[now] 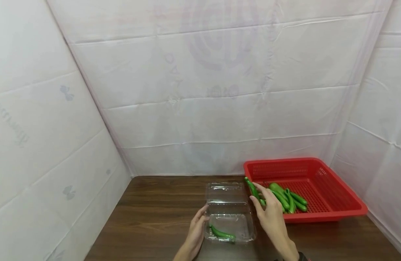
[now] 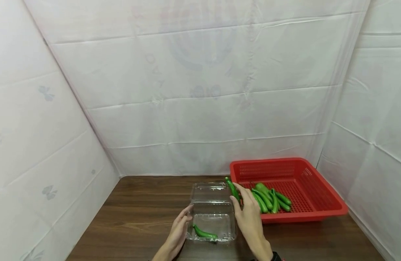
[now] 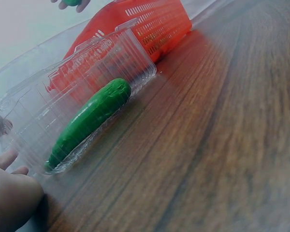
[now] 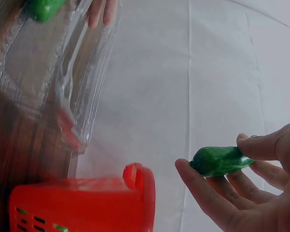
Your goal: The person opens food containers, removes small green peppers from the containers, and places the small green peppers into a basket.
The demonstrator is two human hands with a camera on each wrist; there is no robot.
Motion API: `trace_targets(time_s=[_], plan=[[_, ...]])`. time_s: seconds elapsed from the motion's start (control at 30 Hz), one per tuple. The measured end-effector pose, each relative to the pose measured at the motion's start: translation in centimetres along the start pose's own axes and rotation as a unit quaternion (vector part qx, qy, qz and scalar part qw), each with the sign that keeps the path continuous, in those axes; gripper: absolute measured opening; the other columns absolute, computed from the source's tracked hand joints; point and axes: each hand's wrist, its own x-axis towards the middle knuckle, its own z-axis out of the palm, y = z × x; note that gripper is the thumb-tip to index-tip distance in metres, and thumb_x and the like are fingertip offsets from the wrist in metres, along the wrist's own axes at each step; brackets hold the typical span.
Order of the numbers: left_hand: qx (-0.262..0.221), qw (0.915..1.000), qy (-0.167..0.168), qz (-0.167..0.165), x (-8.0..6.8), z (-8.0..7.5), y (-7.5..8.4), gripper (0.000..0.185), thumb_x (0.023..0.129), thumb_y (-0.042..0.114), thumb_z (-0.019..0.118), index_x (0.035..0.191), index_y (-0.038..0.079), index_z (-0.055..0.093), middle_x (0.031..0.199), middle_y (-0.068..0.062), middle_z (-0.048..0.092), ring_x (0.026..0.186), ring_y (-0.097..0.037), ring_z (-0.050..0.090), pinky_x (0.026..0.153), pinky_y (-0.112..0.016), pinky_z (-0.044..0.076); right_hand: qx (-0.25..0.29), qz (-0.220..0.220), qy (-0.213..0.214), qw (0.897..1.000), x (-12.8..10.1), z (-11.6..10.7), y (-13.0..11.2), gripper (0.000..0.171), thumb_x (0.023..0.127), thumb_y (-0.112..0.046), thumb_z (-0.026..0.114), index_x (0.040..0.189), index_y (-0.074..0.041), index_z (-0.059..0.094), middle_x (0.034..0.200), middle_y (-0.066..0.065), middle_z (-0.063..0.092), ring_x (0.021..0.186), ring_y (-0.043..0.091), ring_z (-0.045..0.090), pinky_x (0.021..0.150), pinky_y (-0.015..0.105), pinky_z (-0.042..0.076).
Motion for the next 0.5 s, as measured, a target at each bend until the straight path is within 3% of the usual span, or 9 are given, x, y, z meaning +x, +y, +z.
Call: trace_targets(time_s=[0.2,0.5], plan=[[0.002,1.0,0.005,0.004,0.4,-0.1,0.1,0.062,0.095,0.009,0.05,0.154,-0.002,0.036,0.168,-0.026,0.017,0.155,-0.051,0.005,0.125,-0.066,0.0,0.015,0.0,0.004,1.0,0.7,-1.1,0.5,0.044,0.084,0.002,0.078,0.126,-0.002,0.067,0.1,0.014,0.07,0.084,0.025,0.068,0.056,0.019,0.05],[0.005,1.0,0.004,0.004,0.4,0.0,-0.2,0.061,0.095,0.008,0.05,0.154,-0.002,0.037,0.168,-0.027,0.015,0.154,-0.054,0.003,0.122,-0.07,-0.001,0.032,0.034,0.022,0.999,1.6,-3.0,1.2,0.046,0.085,0.004,0.076,0.129,-0.001,0.065,0.104,0.019,0.067,0.091,0.038,0.072,0.059,0.012,0.052]])
